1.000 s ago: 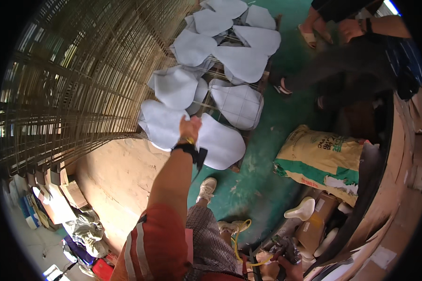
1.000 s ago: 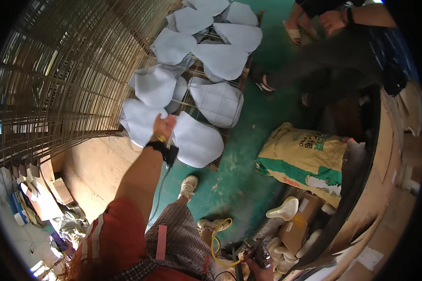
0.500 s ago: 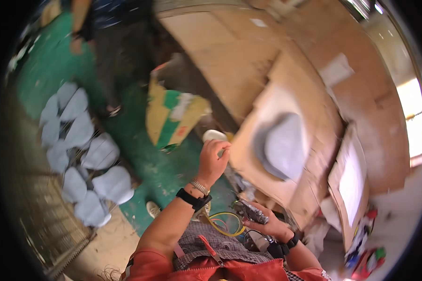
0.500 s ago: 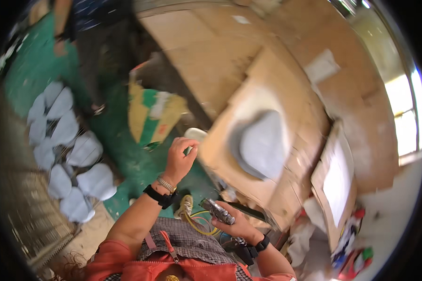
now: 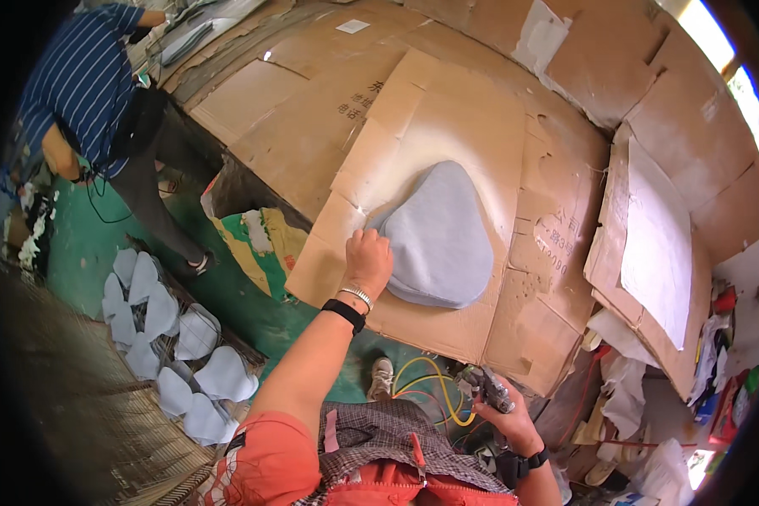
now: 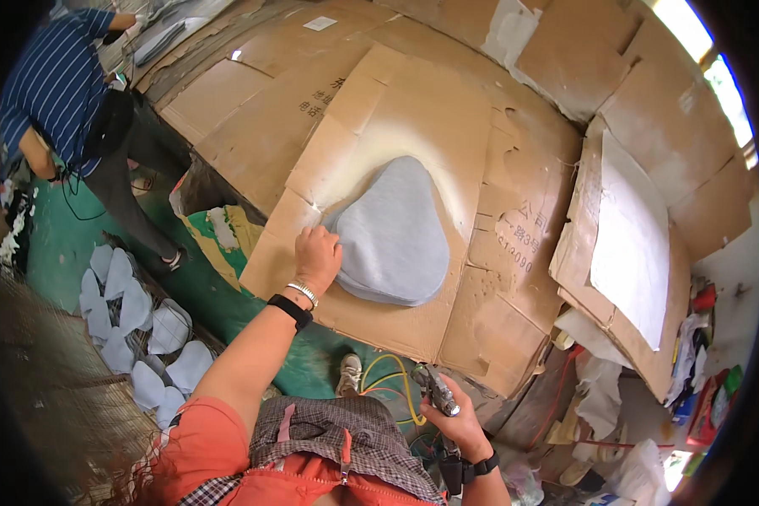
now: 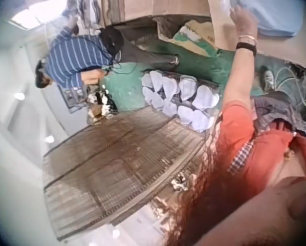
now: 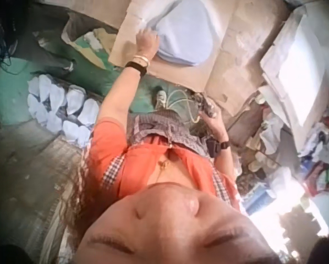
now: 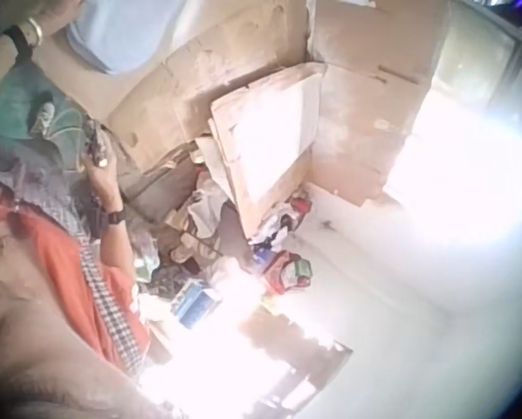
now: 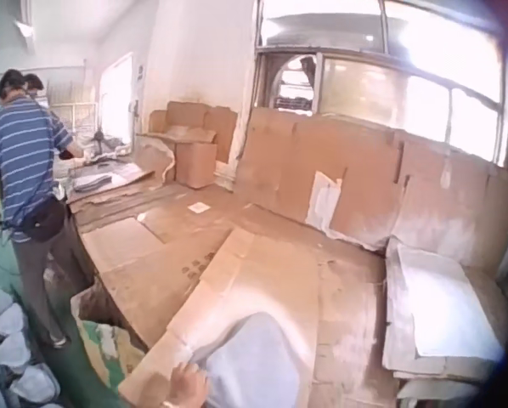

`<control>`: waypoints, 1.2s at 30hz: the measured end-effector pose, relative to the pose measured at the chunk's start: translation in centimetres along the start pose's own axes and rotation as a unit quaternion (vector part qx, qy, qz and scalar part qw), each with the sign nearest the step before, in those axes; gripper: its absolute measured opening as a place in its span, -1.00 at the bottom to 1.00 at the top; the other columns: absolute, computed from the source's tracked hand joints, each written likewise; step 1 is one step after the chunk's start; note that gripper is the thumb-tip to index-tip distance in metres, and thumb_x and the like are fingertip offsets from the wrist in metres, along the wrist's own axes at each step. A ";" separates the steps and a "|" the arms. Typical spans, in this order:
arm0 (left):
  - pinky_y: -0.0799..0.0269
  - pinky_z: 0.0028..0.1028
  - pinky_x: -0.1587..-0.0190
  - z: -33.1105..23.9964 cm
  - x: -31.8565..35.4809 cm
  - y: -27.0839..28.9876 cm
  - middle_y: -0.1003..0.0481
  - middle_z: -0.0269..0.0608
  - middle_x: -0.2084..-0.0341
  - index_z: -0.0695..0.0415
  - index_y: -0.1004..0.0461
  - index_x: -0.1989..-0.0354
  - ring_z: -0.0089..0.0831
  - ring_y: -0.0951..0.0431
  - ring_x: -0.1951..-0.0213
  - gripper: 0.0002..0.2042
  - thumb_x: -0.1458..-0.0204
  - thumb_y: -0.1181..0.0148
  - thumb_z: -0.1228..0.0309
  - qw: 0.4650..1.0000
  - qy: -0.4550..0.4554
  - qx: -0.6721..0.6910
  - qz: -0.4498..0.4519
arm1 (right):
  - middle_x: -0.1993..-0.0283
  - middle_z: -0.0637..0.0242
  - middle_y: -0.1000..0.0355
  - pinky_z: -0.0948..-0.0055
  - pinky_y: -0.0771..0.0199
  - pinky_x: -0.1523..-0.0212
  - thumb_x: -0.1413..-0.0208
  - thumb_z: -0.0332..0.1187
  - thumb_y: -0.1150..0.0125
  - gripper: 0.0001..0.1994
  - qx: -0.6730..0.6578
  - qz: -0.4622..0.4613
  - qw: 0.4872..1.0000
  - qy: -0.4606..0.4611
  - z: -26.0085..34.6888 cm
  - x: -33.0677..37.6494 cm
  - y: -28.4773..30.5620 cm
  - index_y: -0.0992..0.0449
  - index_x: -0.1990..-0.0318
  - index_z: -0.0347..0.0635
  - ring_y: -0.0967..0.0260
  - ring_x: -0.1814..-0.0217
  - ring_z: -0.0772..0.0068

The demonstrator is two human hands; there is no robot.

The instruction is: The person repeatedly picks up gray, heart-shaped parts from a metal rack and places them onto a cardboard surface. They then use a spray gun to coat the parts with gray paint before returning them to the rack. This cycle is performed multiple times in a workshop environment.

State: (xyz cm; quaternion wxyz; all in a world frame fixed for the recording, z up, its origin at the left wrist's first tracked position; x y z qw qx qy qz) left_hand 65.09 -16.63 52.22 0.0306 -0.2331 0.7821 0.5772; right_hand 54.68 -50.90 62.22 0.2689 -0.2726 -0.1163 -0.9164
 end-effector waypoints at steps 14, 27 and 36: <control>-0.29 -0.36 -0.15 4.0 11.1 22.6 -0.33 -0.19 -0.07 0.21 -0.14 -0.20 -0.39 -0.38 -0.08 -0.41 0.12 -0.01 0.64 0.330 0.217 0.916 -0.069 | 0.35 0.37 -0.42 0.51 -0.48 0.27 0.11 -0.59 -0.24 -0.65 0.015 0.071 0.996 -0.050 0.2 -5.5 -6.9 -0.41 0.08 -0.30 -0.40 0.34 0.55; -0.27 -0.21 -0.15 32.5 41.2 18.1 -0.41 -0.16 0.02 0.18 -0.31 -0.01 -0.27 -0.38 -0.08 -0.58 0.11 0.09 0.67 0.315 0.408 0.730 -0.449 | 0.35 0.38 -0.45 0.52 -0.47 0.25 0.11 -0.55 -0.30 -0.56 0.238 0.321 0.909 -0.121 -4.1 -12.0 -27.9 -0.37 0.01 -0.30 -0.41 0.33 0.55; -0.27 0.01 -0.08 60.8 51.0 8.9 -0.35 -0.13 0.08 0.15 -0.27 0.02 -0.12 -0.36 0.01 -0.57 0.14 0.17 0.68 0.193 0.404 0.583 -0.678 | 0.62 0.50 -0.33 0.61 0.05 0.83 -0.02 -0.43 -0.27 -0.86 0.348 0.223 0.883 -0.224 -8.1 -13.2 -39.5 -0.53 0.23 -0.15 -0.01 0.85 0.67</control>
Point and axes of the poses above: each hand's wrist, its own x-axis away from the middle knuckle, its own y-axis out of the back of the hand, z = x × y, the point moved 2 cm from there along -x, towards the middle knuckle
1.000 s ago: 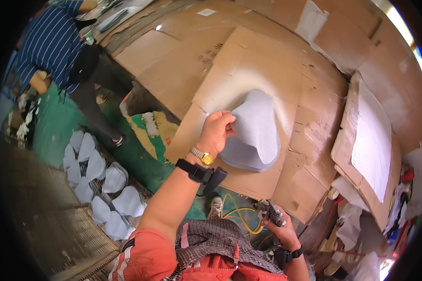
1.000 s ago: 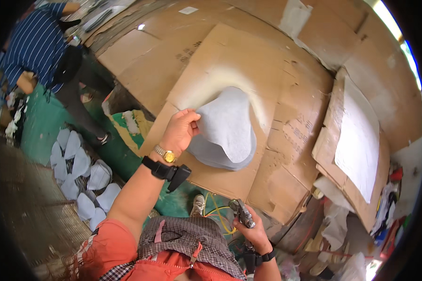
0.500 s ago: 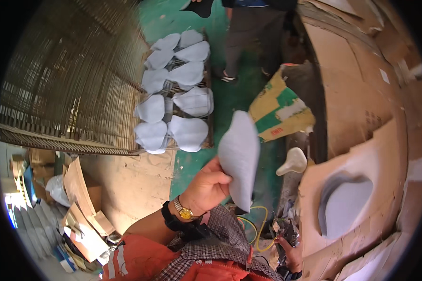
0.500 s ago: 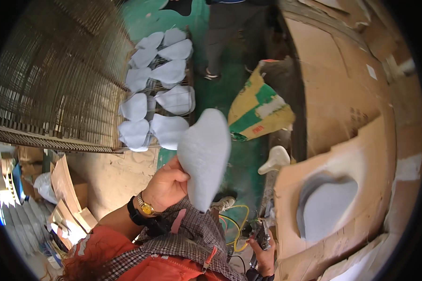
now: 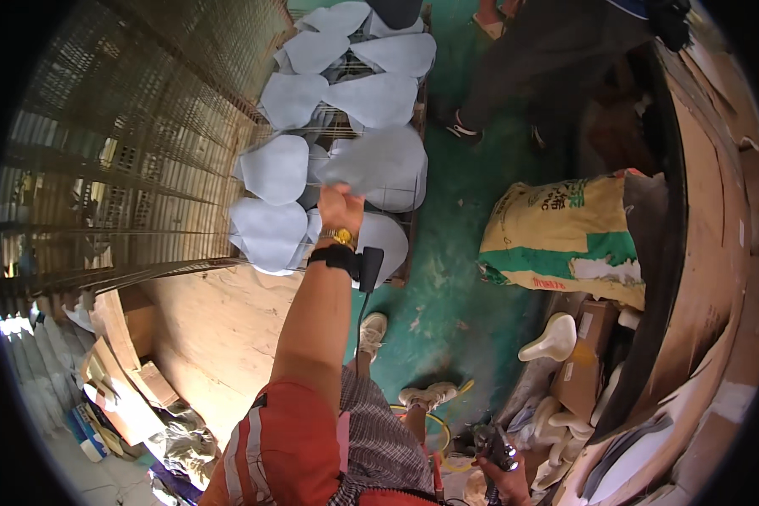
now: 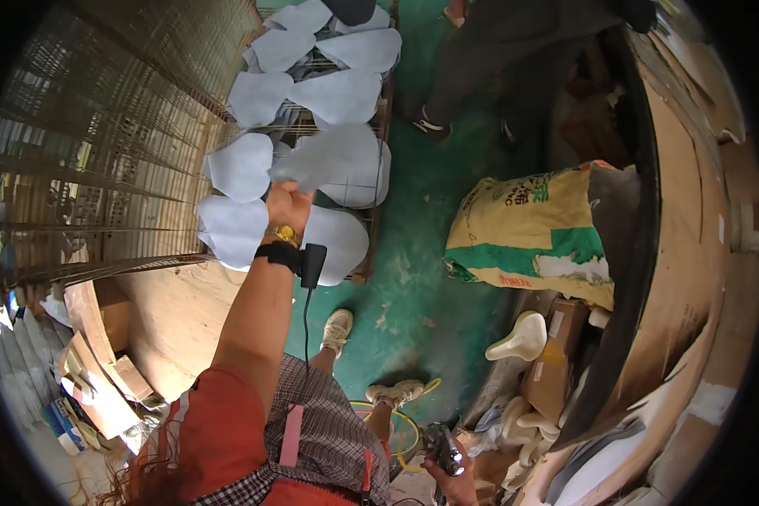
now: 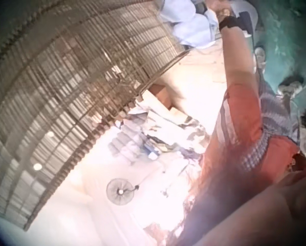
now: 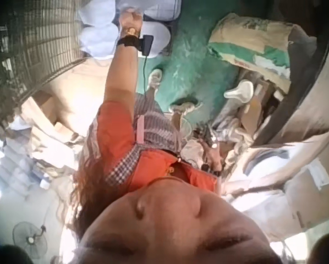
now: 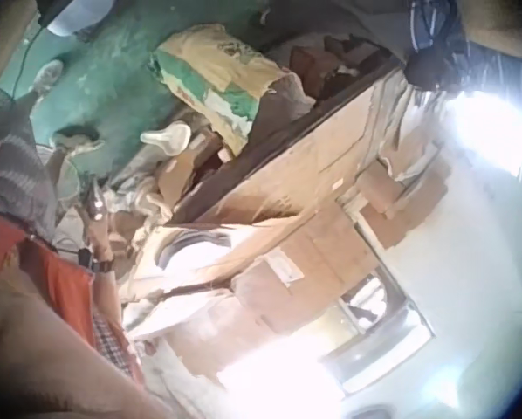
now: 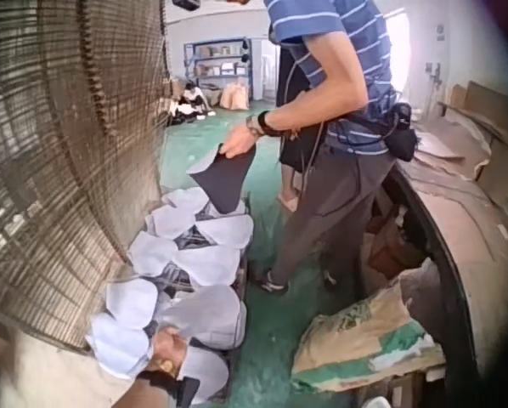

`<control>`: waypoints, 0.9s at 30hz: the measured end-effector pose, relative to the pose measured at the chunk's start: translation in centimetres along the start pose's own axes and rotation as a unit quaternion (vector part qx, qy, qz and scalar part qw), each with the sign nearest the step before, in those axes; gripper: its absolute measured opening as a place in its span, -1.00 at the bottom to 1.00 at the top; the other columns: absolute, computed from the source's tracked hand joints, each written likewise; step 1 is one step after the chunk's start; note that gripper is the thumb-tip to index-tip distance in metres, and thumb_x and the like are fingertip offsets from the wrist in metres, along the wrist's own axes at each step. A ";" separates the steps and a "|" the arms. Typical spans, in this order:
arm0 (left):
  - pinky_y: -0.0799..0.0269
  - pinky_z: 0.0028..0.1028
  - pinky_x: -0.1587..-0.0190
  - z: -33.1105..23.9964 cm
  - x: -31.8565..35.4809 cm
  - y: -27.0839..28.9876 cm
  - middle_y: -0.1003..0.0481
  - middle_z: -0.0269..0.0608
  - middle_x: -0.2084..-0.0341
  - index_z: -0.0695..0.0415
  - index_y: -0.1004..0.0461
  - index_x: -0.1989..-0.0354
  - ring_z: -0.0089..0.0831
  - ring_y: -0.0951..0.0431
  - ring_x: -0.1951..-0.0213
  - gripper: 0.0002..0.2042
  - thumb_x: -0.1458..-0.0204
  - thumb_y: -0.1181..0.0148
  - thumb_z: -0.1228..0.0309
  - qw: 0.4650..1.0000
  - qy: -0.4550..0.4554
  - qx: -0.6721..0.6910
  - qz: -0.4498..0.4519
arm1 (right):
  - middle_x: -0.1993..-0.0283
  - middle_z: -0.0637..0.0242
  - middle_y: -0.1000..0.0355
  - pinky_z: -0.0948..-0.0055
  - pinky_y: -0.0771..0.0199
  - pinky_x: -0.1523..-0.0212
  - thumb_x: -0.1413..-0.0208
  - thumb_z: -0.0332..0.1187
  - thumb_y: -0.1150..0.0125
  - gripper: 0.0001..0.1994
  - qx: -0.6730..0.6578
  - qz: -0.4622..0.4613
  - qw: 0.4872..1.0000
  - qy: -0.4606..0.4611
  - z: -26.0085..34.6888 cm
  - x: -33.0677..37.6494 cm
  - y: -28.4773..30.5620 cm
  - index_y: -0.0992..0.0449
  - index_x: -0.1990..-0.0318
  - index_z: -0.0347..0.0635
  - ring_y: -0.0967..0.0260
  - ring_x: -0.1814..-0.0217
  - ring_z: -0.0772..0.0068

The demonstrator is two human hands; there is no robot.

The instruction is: The person repeatedly picks up gray, heart-shaped parts from a metal rack and places them onto a cardboard surface. They then use a spray gun to coat the parts with gray paint before returning them to the rack. This cycle is performed multiple times in a workshop environment.

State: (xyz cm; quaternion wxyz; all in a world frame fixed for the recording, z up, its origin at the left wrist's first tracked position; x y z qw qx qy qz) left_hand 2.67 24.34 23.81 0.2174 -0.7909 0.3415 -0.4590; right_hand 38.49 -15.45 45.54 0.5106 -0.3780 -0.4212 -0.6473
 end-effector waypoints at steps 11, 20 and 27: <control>-0.51 -0.07 0.16 18.4 -11.1 10.7 -0.36 0.02 0.15 0.27 -0.25 0.11 -0.08 -0.46 0.19 -0.80 -0.17 0.11 0.43 0.958 0.188 -0.130 -0.173 | 0.48 0.43 -0.43 0.56 -0.30 0.60 0.04 -0.41 -0.35 -0.78 0.080 -0.064 0.995 -0.007 -2.1 -6.1 0.4 -0.51 0.23 -0.24 -0.27 0.58 0.61; -0.49 -0.10 0.13 17.0 -14.0 13.4 -0.42 -0.01 0.34 0.34 -0.31 0.16 -0.09 -0.48 0.22 -0.74 0.02 -0.12 0.54 0.904 0.324 -0.219 -0.173 | 0.38 0.43 -0.42 0.58 -0.39 0.34 -0.02 -0.53 -0.25 -0.65 0.096 -0.048 0.994 0.033 -6.7 -9.3 0.8 -0.40 0.00 -0.25 -0.33 0.37 0.60; -0.50 -0.19 0.18 9.8 -16.1 11.6 -0.45 0.11 0.26 0.29 -0.41 0.18 -0.06 -0.51 0.17 -0.59 0.13 -0.25 0.24 0.762 0.153 -0.613 -0.144 | 0.14 0.26 -0.45 0.53 -0.46 0.24 0.00 -0.51 -0.28 -0.54 -0.039 -0.034 0.998 0.019 -3.1 -11.4 -3.8 -0.27 -0.05 -0.41 -0.44 0.19 0.44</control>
Point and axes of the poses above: each hand's wrist, its own x-axis away from the middle knuckle, its own y-axis out of the back of the hand, z = x × y, the point moved 2 cm from there along -x, towards the middle knuckle
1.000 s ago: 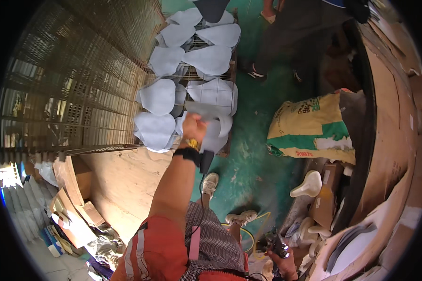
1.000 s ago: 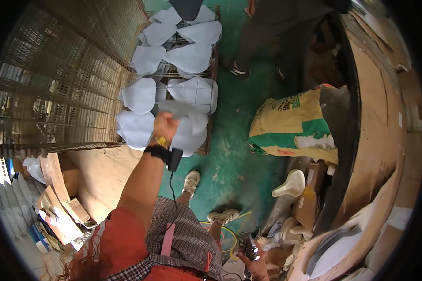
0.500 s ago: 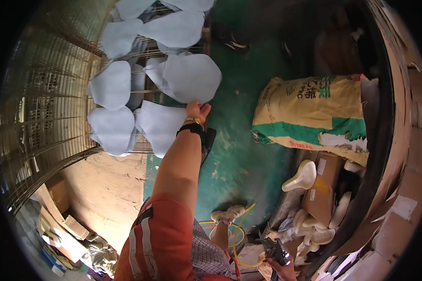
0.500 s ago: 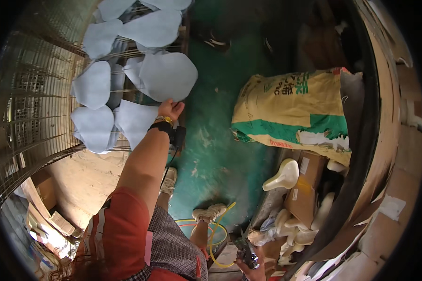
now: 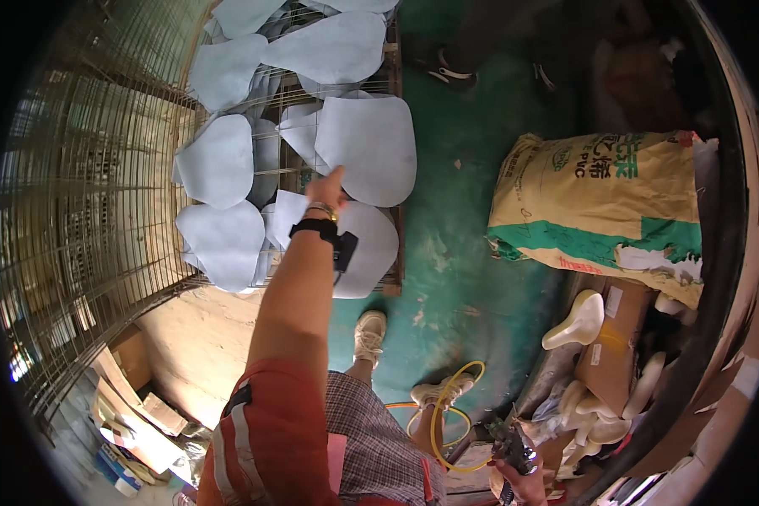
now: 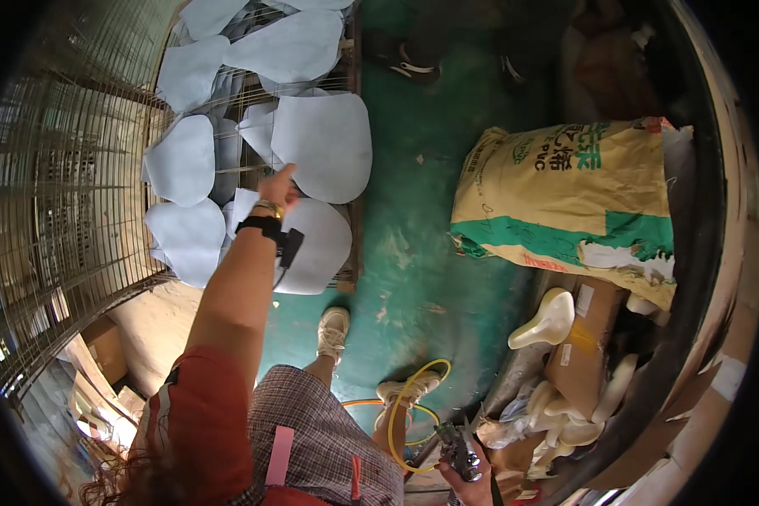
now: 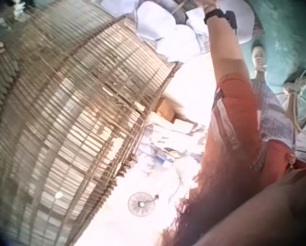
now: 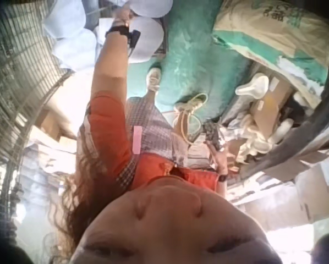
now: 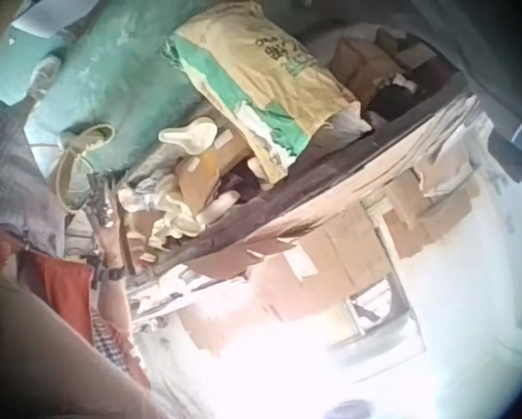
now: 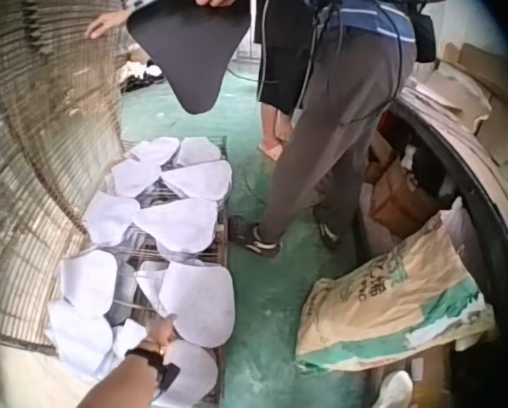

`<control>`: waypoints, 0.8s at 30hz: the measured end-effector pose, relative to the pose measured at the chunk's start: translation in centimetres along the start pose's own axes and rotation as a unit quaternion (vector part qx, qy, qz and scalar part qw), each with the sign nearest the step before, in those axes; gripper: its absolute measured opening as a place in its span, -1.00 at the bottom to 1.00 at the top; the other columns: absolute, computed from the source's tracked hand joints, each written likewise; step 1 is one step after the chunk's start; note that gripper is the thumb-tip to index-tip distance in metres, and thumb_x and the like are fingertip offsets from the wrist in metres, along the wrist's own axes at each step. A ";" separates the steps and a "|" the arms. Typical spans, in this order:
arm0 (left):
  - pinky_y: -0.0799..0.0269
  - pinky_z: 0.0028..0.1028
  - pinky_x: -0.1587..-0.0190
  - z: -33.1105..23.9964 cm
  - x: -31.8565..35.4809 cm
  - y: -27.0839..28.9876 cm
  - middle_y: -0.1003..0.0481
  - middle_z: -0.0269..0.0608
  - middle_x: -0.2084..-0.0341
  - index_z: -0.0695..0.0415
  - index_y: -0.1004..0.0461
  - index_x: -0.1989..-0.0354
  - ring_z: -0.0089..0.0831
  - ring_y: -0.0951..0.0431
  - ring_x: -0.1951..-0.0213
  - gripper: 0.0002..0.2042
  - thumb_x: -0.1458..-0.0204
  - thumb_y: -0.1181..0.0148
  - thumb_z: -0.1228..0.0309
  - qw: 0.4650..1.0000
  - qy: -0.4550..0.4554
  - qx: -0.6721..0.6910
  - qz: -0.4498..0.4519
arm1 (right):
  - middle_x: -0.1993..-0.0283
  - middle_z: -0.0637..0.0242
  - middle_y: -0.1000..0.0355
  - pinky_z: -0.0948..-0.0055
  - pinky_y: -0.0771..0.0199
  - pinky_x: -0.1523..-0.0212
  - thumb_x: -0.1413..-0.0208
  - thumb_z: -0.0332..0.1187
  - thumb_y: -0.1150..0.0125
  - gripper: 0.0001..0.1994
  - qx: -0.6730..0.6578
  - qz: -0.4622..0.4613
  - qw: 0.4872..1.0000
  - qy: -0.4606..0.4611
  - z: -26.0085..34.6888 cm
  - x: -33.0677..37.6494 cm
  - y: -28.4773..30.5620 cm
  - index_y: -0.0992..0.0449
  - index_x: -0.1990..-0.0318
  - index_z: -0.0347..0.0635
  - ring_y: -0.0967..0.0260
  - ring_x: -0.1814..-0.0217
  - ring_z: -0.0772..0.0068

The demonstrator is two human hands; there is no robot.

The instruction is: The person repeatedly picks up gray, heart-shaped parts from a metal rack and places them onto a cardboard surface. They then use a spray gun to coat the parts with gray paint before returning them to the rack. This cycle is performed multiple times in a workshop environment.

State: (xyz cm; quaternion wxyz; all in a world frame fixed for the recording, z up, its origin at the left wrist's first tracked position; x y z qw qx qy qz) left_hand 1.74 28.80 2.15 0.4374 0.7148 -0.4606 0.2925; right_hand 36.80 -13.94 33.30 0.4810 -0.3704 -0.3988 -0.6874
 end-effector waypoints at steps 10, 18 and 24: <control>-0.41 -0.25 0.24 -6.2 -10.2 1.2 -0.46 -0.02 0.38 0.15 -0.45 0.30 -0.15 -0.51 0.33 -0.75 0.25 -0.17 0.47 0.855 -0.422 -0.143 -0.266 | 0.34 0.30 -0.47 0.50 -0.49 0.23 0.09 -0.54 -0.31 -0.49 0.108 0.087 0.990 0.014 0.1 -6.5 -4.5 -0.30 -0.06 -0.33 -0.45 0.27 0.51; -0.30 -0.13 0.05 -3.8 -7.0 3.8 -0.28 -0.03 0.07 0.05 -0.43 0.17 0.00 -0.41 0.15 -0.79 -0.02 -0.05 0.33 0.841 -0.298 -0.325 -0.313 | 0.32 0.31 -0.46 0.50 -0.49 0.23 0.11 -0.56 -0.30 -0.45 0.088 0.062 0.994 0.021 0.9 -6.5 -4.9 -0.26 -0.10 -0.32 -0.45 0.28 0.51; -0.21 -0.03 -0.07 -1.7 -13.7 13.2 -0.46 0.13 0.14 0.07 -0.49 0.17 0.14 -0.35 0.00 -0.59 -0.11 0.19 0.05 0.842 -0.319 -0.384 -0.205 | 0.35 0.42 -0.46 0.59 -0.42 0.23 0.13 -0.54 -0.34 -0.42 0.137 0.100 0.984 0.050 3.9 -6.1 -4.1 -0.29 -0.12 -0.26 -0.38 0.32 0.65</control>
Point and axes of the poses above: each hand's wrist, its own x-axis away from the middle knuckle, its own y-axis out of the back of the hand, z = x × y, the point moved 2 cm from there along -x, towards the middle knuckle
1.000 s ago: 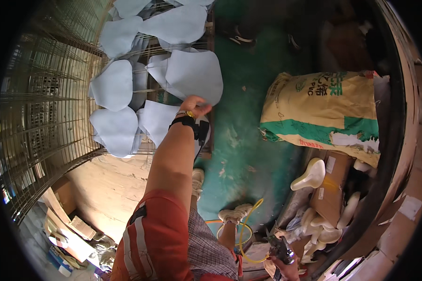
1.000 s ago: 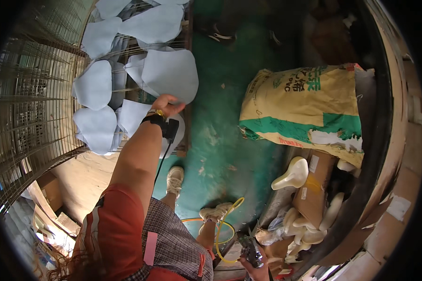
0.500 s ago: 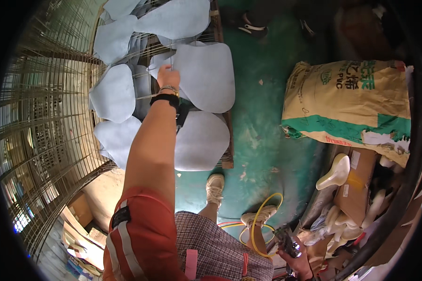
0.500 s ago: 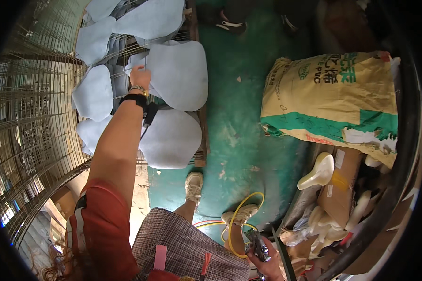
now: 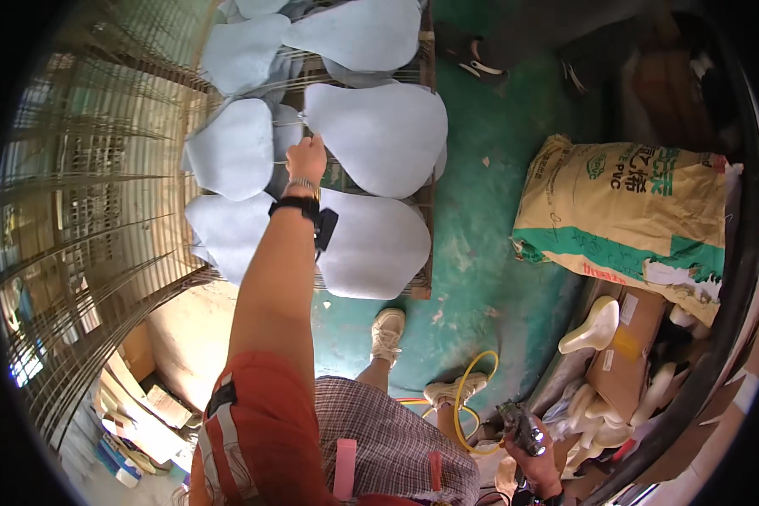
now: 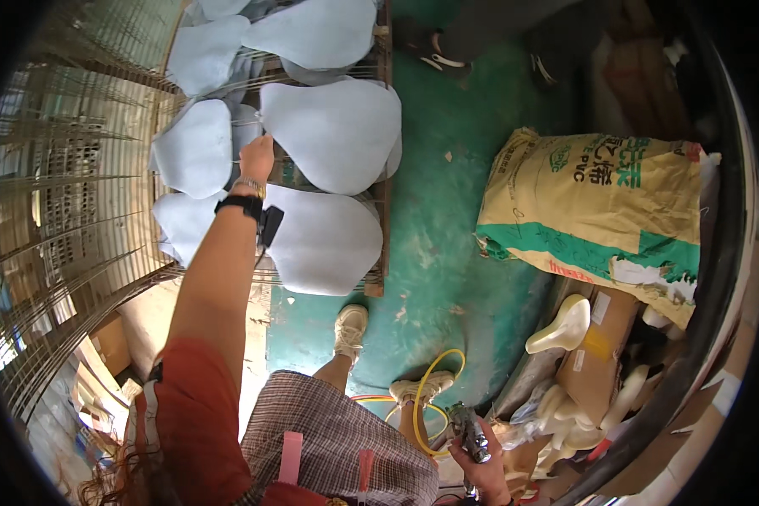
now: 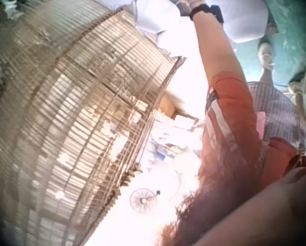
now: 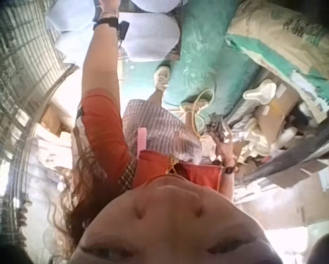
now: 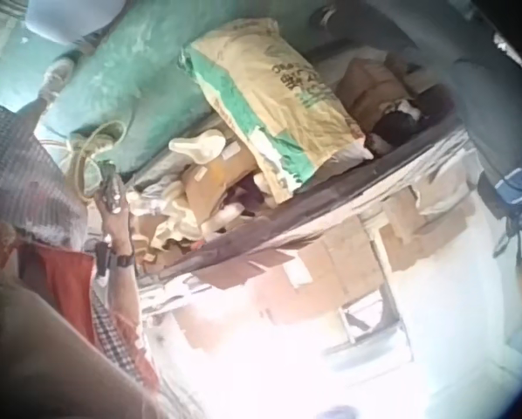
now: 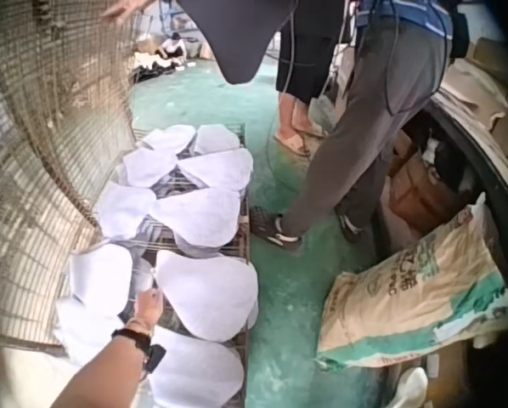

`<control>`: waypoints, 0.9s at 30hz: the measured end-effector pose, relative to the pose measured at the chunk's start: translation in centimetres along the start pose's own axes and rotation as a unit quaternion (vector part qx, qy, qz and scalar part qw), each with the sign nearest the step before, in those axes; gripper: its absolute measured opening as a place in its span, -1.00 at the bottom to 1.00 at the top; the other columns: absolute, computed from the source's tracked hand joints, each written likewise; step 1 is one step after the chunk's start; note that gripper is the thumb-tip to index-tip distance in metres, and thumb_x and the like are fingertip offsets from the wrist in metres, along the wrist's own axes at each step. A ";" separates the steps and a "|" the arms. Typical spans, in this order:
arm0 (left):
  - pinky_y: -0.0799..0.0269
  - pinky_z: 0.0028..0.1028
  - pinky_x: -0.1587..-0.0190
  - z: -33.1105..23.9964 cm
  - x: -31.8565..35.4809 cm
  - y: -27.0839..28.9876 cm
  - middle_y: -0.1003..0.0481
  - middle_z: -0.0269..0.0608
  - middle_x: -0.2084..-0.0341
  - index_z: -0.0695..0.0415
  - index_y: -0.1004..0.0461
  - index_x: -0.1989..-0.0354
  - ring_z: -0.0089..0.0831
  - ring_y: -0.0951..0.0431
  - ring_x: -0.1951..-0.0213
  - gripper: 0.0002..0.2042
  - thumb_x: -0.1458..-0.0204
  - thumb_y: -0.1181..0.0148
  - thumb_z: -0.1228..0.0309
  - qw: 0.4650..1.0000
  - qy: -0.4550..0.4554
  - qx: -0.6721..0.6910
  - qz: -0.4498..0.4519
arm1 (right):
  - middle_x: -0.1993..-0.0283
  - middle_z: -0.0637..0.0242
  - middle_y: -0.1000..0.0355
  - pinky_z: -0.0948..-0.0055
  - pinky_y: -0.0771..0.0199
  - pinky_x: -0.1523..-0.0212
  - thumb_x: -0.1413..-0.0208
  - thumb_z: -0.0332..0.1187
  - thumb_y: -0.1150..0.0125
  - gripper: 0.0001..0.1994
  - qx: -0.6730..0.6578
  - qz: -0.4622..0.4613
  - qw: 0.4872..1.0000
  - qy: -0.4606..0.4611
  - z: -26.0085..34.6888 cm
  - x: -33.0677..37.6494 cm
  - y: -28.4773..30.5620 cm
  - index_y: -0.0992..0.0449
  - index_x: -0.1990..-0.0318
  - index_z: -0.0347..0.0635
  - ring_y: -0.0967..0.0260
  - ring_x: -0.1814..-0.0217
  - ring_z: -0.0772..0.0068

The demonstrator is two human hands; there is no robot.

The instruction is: The person repeatedly picks up gray, heart-shaped parts from a metal rack and places them onto a cardboard surface. They then use a spray gun to coat the parts with gray paint before returning them to the rack. This cycle is performed multiple times in a workshop environment.

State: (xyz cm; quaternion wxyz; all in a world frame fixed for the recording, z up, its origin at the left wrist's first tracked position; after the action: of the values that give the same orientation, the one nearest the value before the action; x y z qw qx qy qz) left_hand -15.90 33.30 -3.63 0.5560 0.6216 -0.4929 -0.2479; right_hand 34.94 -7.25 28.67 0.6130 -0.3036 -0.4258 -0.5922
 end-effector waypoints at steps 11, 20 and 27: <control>-0.15 -0.54 0.47 12.6 32.2 33.3 -0.21 -0.44 0.55 -0.12 -0.27 0.04 -0.58 -0.20 0.51 -0.69 -0.01 0.02 0.44 0.604 0.388 0.601 -0.351 | 0.23 0.33 -0.39 0.54 -0.40 0.34 0.00 -0.52 -0.21 -0.55 0.039 0.066 0.994 0.073 6.0 10.3 -0.1 -0.26 -0.08 -0.24 -0.36 0.35 0.47; -0.36 -0.44 0.10 1.0 38.1 36.7 -0.49 -0.19 0.24 0.24 -0.43 0.11 -0.42 -0.44 0.20 -0.76 -0.08 -0.08 0.40 0.810 0.113 0.521 -0.244 | 0.41 0.46 -0.35 0.59 -0.22 0.55 0.03 -0.59 -0.17 -0.64 0.148 -0.024 0.947 0.283 6.1 19.6 6.4 -0.38 0.01 -0.30 -0.20 0.51 0.65; -0.23 -0.05 -0.10 -7.4 43.2 20.6 -0.19 0.03 -0.17 0.10 -0.09 -0.25 0.10 -0.20 -0.16 -0.37 -0.05 0.01 0.03 0.983 0.058 0.165 0.051 | 0.35 0.43 -0.39 0.55 -0.41 0.29 0.14 -0.57 -0.28 -0.51 0.063 -0.074 0.960 0.264 1.6 28.1 11.6 -0.35 -0.04 -0.25 -0.33 0.36 0.60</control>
State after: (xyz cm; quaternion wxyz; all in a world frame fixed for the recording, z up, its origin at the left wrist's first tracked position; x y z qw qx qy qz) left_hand 0.42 0.38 27.91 0.4852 0.6923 -0.5250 -0.0983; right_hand 44.28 -17.69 55.71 0.6760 -0.0655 -0.3066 -0.6669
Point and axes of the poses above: each hand's wrist, its own x-axis away from the middle knuckle, its own y-axis out of the back of the hand, z = x × y, the point moved 2 cm from there along -x, towards the middle knuckle
